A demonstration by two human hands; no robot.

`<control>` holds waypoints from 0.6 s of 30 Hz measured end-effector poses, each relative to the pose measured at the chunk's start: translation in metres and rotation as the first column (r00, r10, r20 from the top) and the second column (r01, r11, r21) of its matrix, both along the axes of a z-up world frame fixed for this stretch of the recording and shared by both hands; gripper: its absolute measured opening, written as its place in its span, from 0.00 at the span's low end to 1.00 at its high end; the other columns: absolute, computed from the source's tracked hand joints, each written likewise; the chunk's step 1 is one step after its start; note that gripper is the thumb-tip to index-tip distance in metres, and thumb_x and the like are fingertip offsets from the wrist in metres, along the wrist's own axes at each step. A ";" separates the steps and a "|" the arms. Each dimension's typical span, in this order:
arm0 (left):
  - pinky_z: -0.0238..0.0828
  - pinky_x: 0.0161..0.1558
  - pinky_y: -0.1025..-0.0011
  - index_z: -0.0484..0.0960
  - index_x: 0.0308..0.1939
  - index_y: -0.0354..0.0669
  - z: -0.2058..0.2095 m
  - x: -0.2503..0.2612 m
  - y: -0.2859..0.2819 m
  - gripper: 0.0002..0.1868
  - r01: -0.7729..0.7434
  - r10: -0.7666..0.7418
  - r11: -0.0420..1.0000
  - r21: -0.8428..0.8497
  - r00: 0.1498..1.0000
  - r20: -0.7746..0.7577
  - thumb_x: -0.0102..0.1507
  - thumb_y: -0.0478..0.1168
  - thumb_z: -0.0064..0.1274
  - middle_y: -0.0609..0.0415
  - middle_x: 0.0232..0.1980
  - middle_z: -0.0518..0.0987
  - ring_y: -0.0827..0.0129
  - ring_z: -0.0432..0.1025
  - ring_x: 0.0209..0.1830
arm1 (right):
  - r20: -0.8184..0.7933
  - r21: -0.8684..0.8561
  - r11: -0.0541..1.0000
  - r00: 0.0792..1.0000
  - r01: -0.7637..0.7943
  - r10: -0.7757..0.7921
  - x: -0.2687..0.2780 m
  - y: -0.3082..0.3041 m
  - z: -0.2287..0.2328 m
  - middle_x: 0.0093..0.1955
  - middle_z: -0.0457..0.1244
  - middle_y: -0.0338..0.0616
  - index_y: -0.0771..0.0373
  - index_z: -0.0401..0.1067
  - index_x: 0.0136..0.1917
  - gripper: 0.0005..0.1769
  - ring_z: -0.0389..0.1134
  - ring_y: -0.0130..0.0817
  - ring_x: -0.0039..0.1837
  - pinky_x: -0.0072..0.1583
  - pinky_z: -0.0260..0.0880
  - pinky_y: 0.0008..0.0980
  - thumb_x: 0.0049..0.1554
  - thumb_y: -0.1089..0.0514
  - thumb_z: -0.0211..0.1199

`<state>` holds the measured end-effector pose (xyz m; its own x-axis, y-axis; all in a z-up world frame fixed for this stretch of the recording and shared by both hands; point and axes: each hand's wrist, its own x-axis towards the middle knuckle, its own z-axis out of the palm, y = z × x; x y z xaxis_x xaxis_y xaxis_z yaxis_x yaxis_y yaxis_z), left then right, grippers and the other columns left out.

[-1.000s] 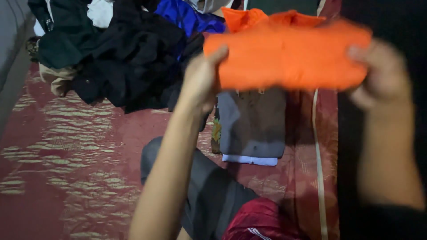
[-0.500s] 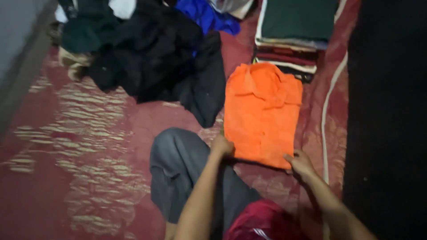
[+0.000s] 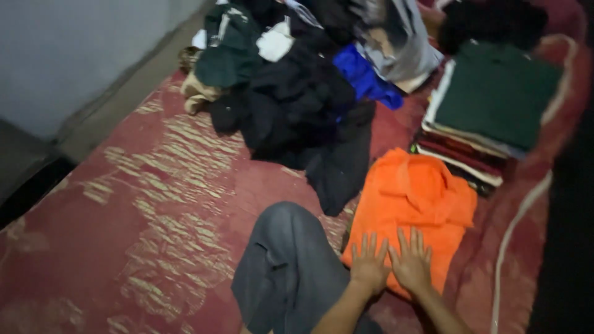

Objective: The person is folding an orange and a blue long-sleeved shirt on a bed.

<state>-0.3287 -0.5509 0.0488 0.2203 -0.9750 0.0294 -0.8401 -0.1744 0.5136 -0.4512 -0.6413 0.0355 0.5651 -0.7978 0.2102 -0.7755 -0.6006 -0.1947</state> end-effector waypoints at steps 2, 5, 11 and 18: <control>0.29 0.74 0.33 0.54 0.79 0.44 0.012 0.009 0.002 0.42 -0.019 0.020 0.995 0.097 1.000 -0.012 0.64 0.50 0.49 0.35 0.82 0.46 0.39 0.37 0.83 | 0.003 0.060 0.997 0.999 -0.039 0.039 0.004 -0.005 -0.008 0.83 0.41 0.60 0.55 0.52 0.80 0.41 0.40 0.58 0.83 0.72 0.43 0.71 0.59 0.37 0.51; 0.31 0.72 0.34 0.55 0.79 0.43 0.045 0.026 0.011 0.43 0.044 -0.024 0.987 0.152 0.991 -0.133 0.62 0.48 0.52 0.32 0.82 0.45 0.34 0.37 0.82 | -0.090 0.043 0.999 0.996 0.013 -0.009 0.014 -0.002 0.022 0.84 0.43 0.57 0.53 0.54 0.79 0.40 0.42 0.55 0.83 0.72 0.45 0.70 0.59 0.36 0.51; 0.53 0.70 0.48 0.74 0.69 0.40 0.148 0.133 0.049 0.28 -0.063 0.012 0.979 -0.195 0.968 -0.253 0.66 0.45 0.50 0.33 0.71 0.68 0.40 0.60 0.71 | 0.038 0.168 0.981 0.994 0.095 -0.102 0.072 -0.005 0.104 0.70 0.59 0.55 0.54 0.70 0.68 0.29 0.58 0.55 0.71 0.71 0.61 0.50 0.56 0.44 0.60; 0.58 0.69 0.52 0.82 0.46 0.32 0.133 0.191 0.069 0.19 -0.253 0.276 0.906 -0.339 0.961 0.021 0.56 0.41 0.58 0.35 0.54 0.78 0.41 0.65 0.68 | 0.376 -0.095 0.912 0.834 -0.399 0.404 0.226 -0.033 0.146 0.70 0.58 0.62 0.63 0.70 0.64 0.28 0.57 0.62 0.72 0.71 0.58 0.53 0.51 0.54 0.67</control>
<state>-0.1381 -0.4821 0.1819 0.4547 -0.8136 0.3623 -0.8210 -0.2252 0.5246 -0.2257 -0.6746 0.1810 0.7095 -0.5142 0.4819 -0.3328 -0.8473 -0.4139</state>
